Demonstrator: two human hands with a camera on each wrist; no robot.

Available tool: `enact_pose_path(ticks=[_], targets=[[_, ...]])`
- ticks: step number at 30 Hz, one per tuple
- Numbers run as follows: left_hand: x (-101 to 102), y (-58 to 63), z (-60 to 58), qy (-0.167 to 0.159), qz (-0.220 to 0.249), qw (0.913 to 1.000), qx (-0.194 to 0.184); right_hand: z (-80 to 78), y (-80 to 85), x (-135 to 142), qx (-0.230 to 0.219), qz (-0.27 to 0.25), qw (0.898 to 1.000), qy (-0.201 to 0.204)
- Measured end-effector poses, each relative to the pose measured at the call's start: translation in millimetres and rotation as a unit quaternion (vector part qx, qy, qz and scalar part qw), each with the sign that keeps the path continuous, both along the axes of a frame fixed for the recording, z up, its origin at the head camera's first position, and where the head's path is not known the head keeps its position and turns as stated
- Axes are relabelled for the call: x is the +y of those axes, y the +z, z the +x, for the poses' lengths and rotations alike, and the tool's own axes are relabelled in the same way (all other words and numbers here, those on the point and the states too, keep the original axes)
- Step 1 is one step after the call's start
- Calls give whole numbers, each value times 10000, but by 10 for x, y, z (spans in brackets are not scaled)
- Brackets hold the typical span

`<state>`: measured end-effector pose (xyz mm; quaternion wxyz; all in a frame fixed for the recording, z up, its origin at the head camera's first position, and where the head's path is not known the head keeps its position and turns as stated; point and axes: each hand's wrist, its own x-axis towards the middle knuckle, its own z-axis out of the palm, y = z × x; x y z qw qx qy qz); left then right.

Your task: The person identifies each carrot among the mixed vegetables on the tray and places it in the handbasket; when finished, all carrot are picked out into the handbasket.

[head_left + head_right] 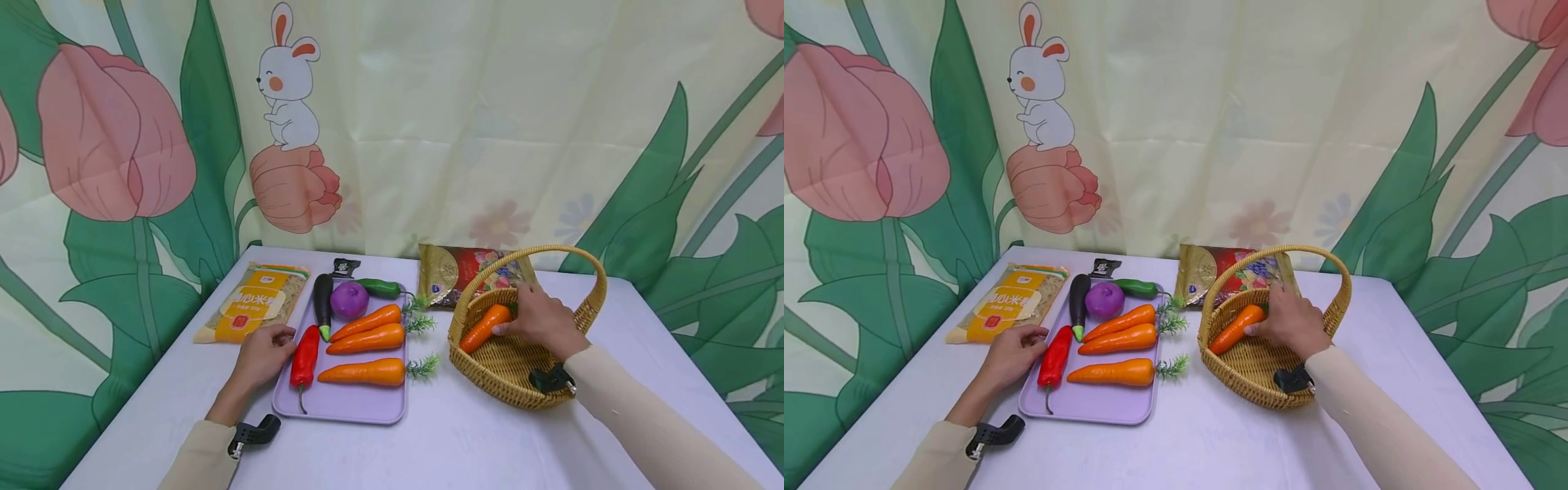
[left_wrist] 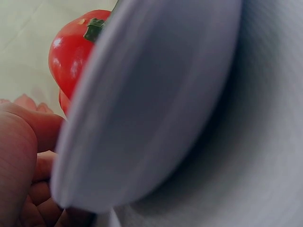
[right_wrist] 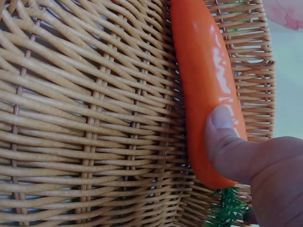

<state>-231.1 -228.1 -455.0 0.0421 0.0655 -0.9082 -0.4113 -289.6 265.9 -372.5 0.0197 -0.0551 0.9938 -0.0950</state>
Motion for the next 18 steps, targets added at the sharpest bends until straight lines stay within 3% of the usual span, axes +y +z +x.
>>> enact_pose_path(ticks=[10,18], targets=[[-12,-32,18,-7,-41,10000,0,8,20,-5,22,-478,9989,32],[-14,-18,-1,-56,-82,9999,70,19,176,4,226,-799,9965,-140]])
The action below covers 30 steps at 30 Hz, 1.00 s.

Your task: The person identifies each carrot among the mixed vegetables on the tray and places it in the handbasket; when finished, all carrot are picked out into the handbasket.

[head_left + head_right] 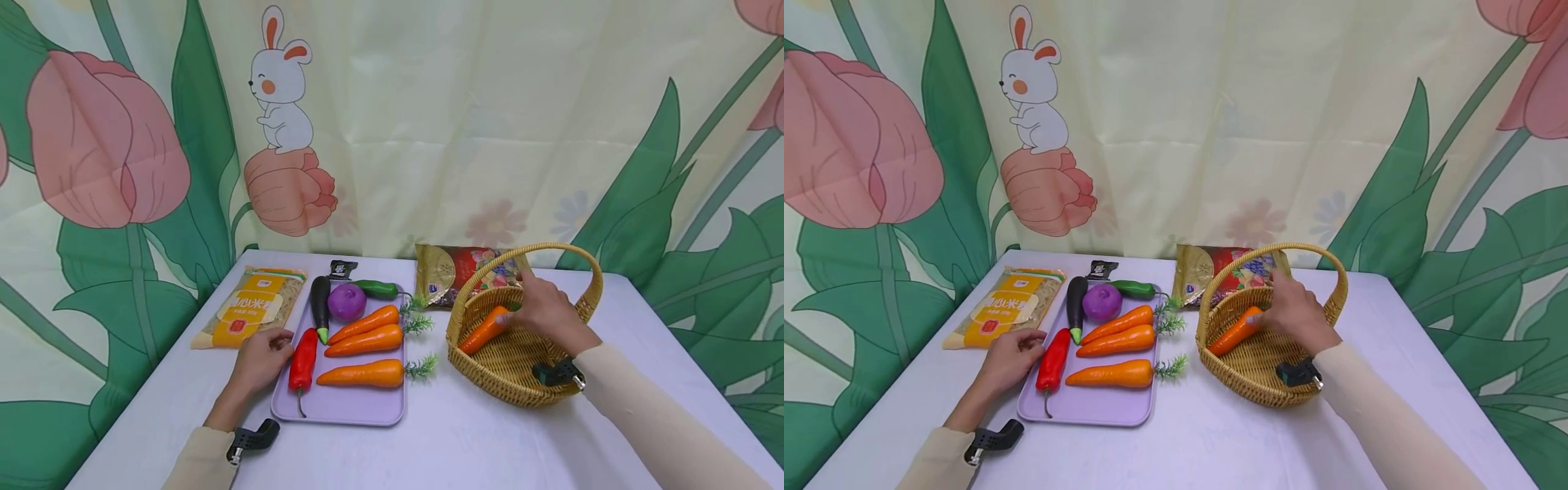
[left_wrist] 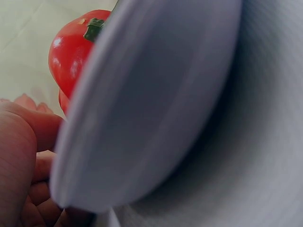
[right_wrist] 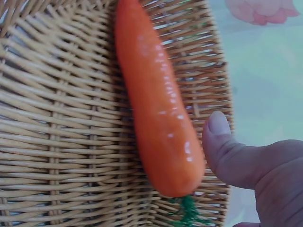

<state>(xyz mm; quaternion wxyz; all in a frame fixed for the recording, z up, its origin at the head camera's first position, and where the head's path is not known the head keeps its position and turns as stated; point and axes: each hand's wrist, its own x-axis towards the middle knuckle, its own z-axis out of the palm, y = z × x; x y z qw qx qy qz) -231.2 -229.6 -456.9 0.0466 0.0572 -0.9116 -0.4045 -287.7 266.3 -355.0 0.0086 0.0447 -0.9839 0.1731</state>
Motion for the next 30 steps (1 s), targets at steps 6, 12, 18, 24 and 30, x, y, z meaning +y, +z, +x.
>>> enact_pose_path(ticks=[6,12,18,24,30], targets=[[-6,10,-2,8,7,10000,7,54,84,-23,-206,44,9997,117],[-4,3,1,12,27,10000,2,170,133,-115,-270,-23,9985,472],[5,-4,7,14,52,10000,-29,342,205,-327,-101,-177,9981,578],[16,10,17,41,9,10000,-72,544,245,-512,44,-582,9964,619],[18,23,25,43,-26,10000,-80,752,265,-705,181,-902,9941,582]])
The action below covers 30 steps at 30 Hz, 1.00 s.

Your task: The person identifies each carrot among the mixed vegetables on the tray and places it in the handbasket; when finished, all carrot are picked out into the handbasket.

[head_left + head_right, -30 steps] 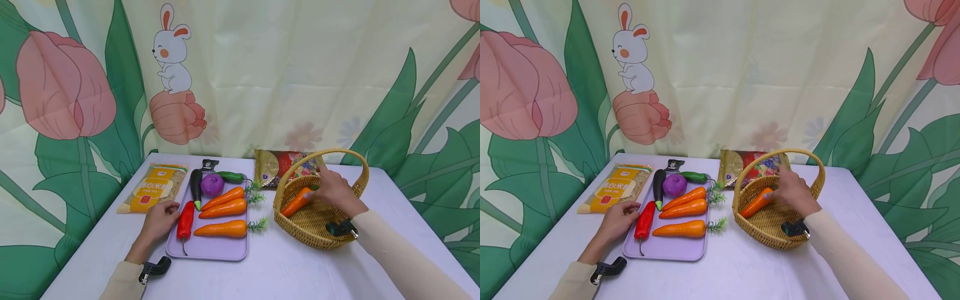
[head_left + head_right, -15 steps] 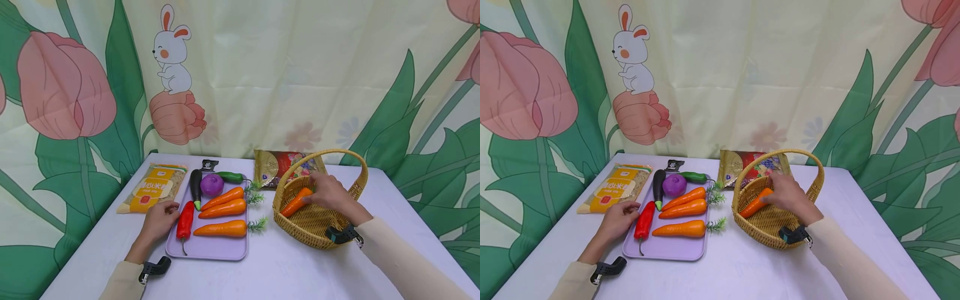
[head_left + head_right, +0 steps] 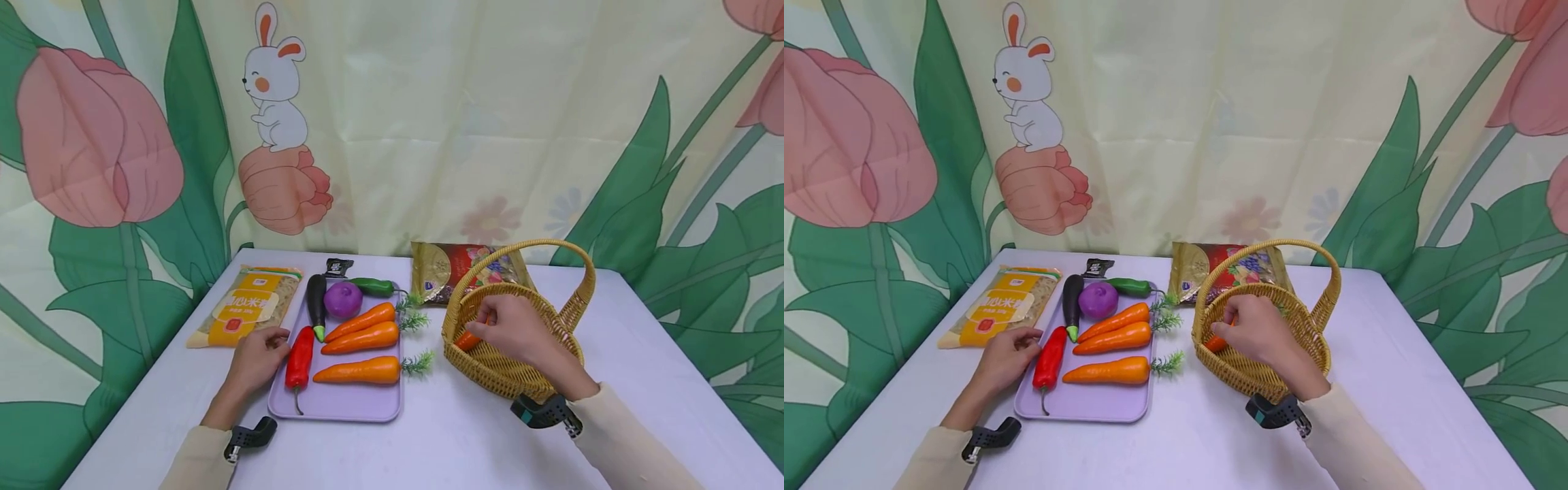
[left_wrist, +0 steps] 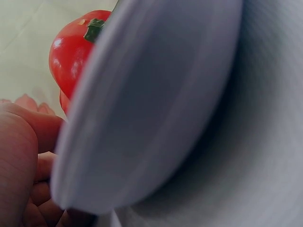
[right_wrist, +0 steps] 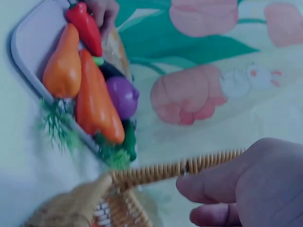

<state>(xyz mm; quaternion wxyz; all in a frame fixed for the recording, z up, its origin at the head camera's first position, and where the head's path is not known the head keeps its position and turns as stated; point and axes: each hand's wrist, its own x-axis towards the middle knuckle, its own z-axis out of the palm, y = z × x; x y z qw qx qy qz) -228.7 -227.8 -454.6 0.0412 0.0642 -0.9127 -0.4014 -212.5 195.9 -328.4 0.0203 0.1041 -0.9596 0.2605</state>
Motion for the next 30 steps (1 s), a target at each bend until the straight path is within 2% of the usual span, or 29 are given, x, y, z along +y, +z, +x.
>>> enact_pose_path(ticks=[8,18,23,30], targets=[[-6,-18,9,-44,64,10000,55,181,-83,-340,347,3,9992,173],[-19,0,8,-88,-46,9999,44,317,-302,-741,652,297,9954,630],[-30,-3,16,-85,-63,9999,14,315,-439,-830,702,526,9887,1219],[-19,-18,8,-112,-35,9999,7,303,-603,-927,1325,949,9737,1593]])
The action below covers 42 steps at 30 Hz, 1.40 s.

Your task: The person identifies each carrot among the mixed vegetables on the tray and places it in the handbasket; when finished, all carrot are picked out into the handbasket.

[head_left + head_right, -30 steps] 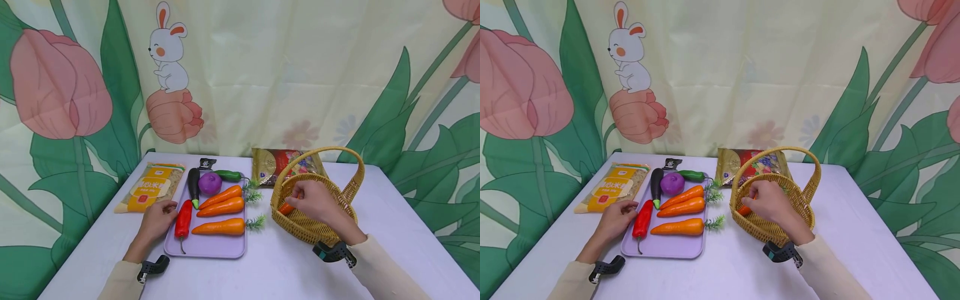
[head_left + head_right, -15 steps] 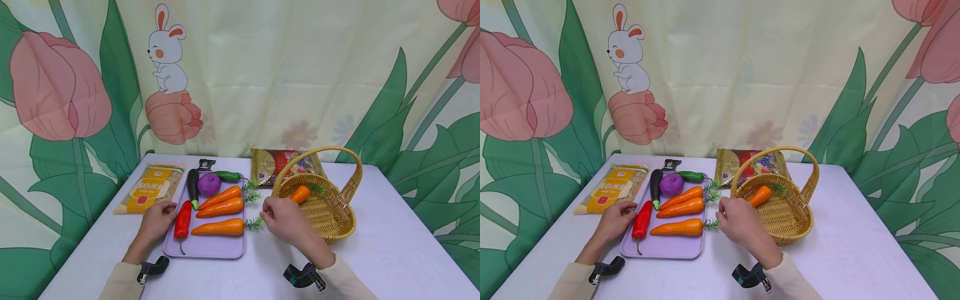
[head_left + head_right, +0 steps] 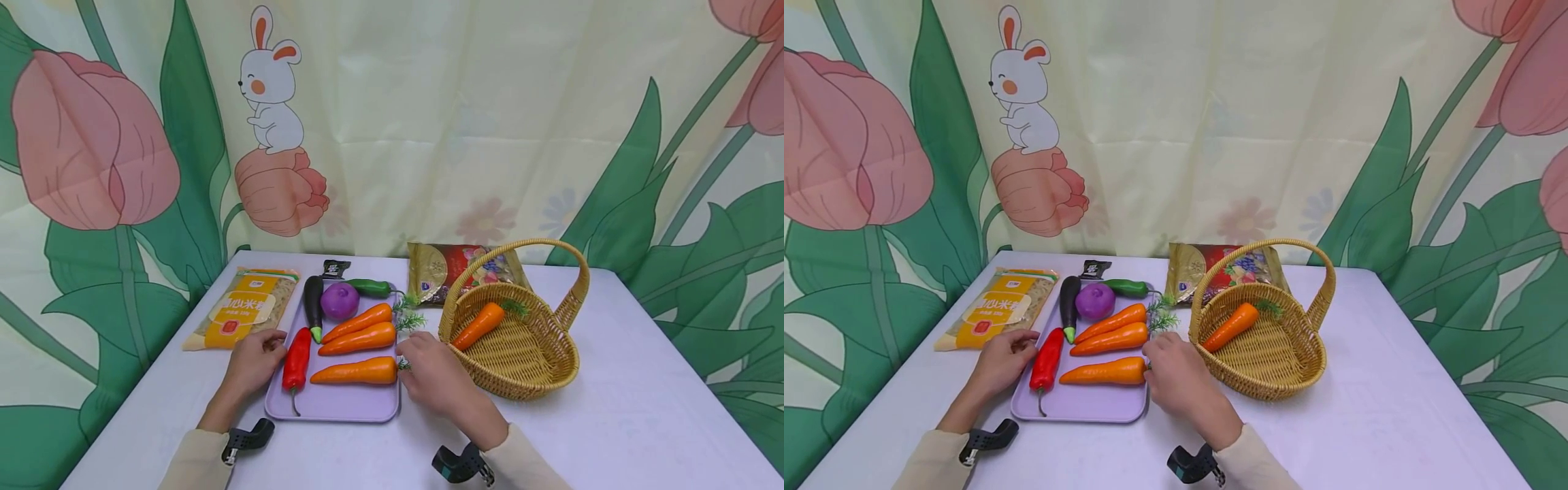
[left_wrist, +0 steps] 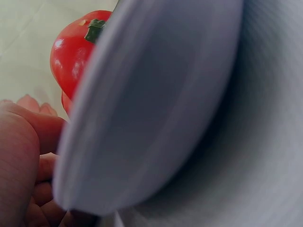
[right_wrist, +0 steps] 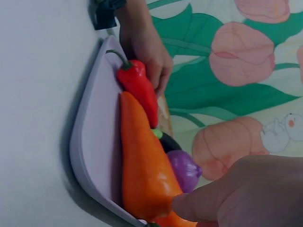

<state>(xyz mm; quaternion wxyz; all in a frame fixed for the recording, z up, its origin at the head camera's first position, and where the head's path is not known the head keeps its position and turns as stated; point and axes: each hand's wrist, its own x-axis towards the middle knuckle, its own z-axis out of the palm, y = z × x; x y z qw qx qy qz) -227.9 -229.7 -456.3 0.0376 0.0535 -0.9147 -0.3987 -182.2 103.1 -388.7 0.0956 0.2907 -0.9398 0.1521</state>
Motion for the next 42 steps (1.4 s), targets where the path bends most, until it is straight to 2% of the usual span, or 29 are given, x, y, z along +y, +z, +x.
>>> enact_pose_path(ticks=[5,11,22,29,32,35,39,42], targets=[[10,-1,1,-7,-10,10000,30,-30,-81,-80,-218,104,9996,136],[32,12,8,-17,-14,10000,56,-50,-190,-155,-715,379,9967,25],[0,32,5,5,-48,10000,-24,-100,-290,-232,-622,417,9972,8],[2,20,-9,-43,-35,10000,43,-112,-240,-159,-1321,-336,9906,106],[4,15,-7,-16,-26,10000,24,-118,-212,-126,-1423,-647,9876,145],[4,16,0,-7,-8,10000,9,-116,-189,-101,-1255,-930,9876,182],[6,17,2,-6,24,10000,-5,-125,-174,-70,-798,-1431,9857,385],[5,12,7,8,43,10000,-33,-128,-155,-45,-539,-1820,9800,602]])
